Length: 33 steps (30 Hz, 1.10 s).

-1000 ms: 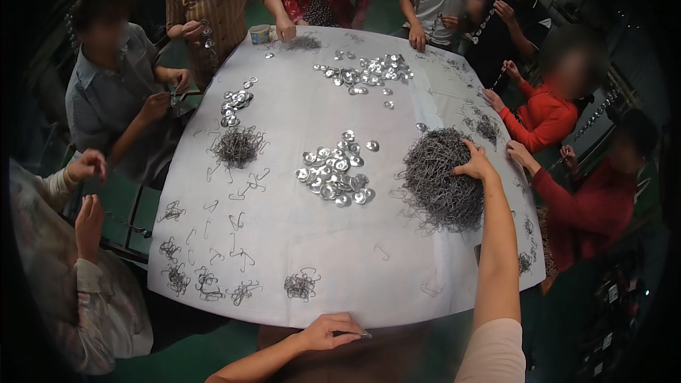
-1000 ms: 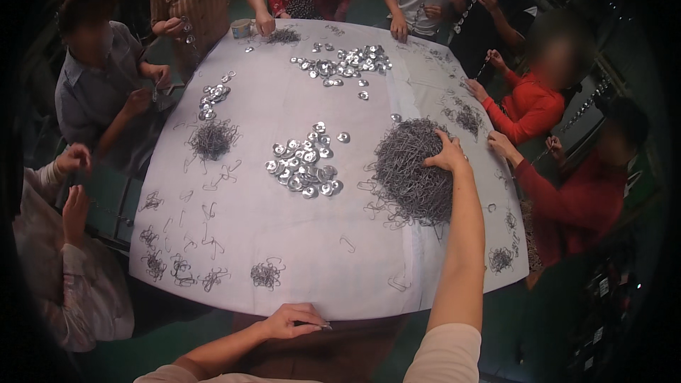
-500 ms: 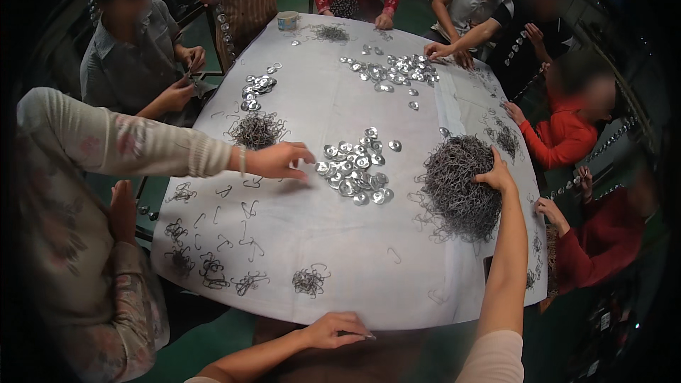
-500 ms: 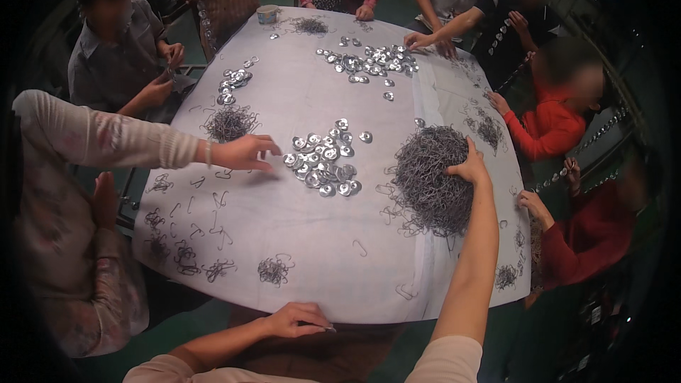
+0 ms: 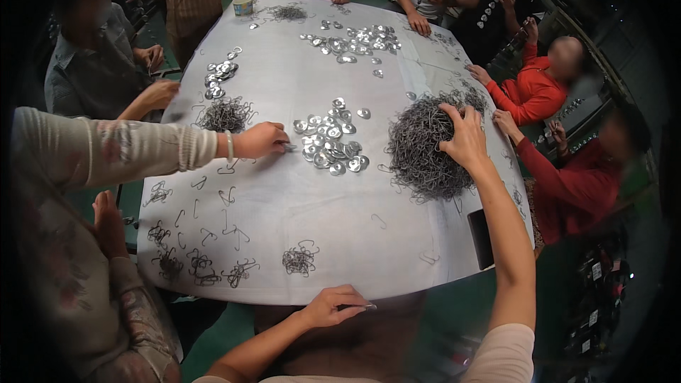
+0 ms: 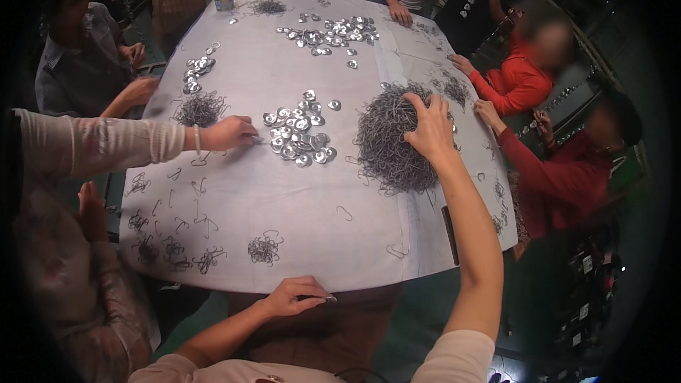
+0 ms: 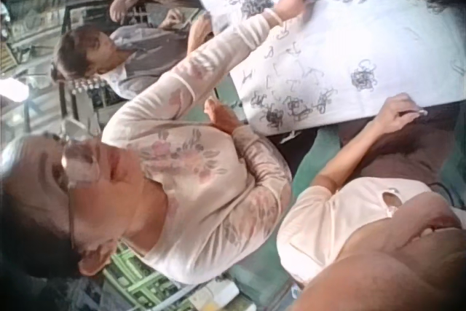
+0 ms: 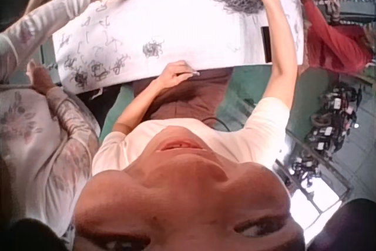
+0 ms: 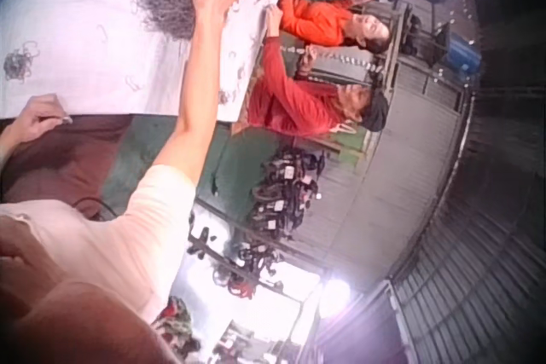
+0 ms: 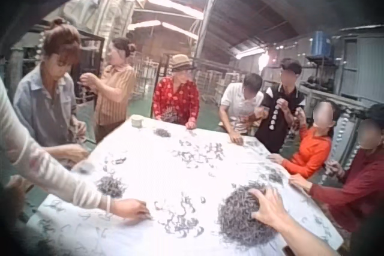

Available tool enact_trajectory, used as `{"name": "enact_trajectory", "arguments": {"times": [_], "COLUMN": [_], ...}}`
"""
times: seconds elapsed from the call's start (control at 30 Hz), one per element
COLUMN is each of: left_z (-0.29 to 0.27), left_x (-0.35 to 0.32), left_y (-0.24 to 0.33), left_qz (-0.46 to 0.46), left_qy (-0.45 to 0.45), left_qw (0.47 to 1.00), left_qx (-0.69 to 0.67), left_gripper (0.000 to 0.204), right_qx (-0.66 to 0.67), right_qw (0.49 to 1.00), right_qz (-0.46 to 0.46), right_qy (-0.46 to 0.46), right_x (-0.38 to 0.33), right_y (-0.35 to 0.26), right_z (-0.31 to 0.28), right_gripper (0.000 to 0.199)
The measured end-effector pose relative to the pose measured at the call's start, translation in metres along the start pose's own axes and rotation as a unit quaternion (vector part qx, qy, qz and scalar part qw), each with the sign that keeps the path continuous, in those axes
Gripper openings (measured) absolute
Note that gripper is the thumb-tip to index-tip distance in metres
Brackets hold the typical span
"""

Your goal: The person repeatedly picks up small metal hooks and round metal discs from a table, then fastens them together by hand. The assembled units are placed onto a vertical metal rack. Other people at the table perform similar assembly work.

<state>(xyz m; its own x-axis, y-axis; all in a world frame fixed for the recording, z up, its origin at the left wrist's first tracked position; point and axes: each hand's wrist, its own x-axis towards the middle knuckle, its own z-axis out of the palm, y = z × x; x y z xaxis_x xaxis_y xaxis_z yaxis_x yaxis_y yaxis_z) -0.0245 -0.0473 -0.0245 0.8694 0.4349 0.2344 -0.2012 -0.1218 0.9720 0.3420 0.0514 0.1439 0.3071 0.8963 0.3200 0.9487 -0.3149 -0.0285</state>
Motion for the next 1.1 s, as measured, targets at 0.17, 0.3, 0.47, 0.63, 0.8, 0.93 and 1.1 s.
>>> {"name": "enact_trajectory", "arguments": {"times": [0.17,0.3,0.47,0.63,0.8,0.93,1.1], "left_z": [0.006,0.001,0.002,0.001,0.002,0.000,-0.001], "left_x": [0.001,0.000,0.003,0.001,0.004,0.002,0.003], "left_y": [-0.006,-0.002,-0.006,-0.004,-0.003,-0.003,-0.005], "left_qz": [0.013,-0.001,0.013,-0.002,0.010,0.003,0.002], "left_qy": [-0.006,0.005,0.003,-0.002,-0.004,0.003,-0.012], "left_qw": [1.000,1.000,1.000,1.000,0.999,1.000,1.000], "left_qx": [-0.007,-0.015,-0.013,-0.026,-0.035,-0.023,-0.023], "left_gripper": [0.017,0.016,0.014,0.018,0.018,0.019,0.019], "right_qx": [0.004,-0.040,-0.013,-0.042,-0.068,-0.041,-0.008], "right_qw": [0.999,0.996,0.997,0.990,0.991,0.994,0.998], "right_qz": [-0.012,-0.061,-0.045,-0.093,-0.042,-0.049,-0.001], "right_qy": [0.037,0.046,0.063,0.098,0.106,0.089,0.067], "right_x": [0.003,-0.009,-0.001,-0.011,0.001,0.010,0.032], "right_y": [0.011,-0.027,-0.005,-0.025,-0.004,0.012,0.091], "right_z": [-0.016,-0.023,-0.041,-0.056,-0.054,-0.032,0.037], "right_gripper": [0.073,0.069,0.062,0.059,0.056,0.057,0.061]}}
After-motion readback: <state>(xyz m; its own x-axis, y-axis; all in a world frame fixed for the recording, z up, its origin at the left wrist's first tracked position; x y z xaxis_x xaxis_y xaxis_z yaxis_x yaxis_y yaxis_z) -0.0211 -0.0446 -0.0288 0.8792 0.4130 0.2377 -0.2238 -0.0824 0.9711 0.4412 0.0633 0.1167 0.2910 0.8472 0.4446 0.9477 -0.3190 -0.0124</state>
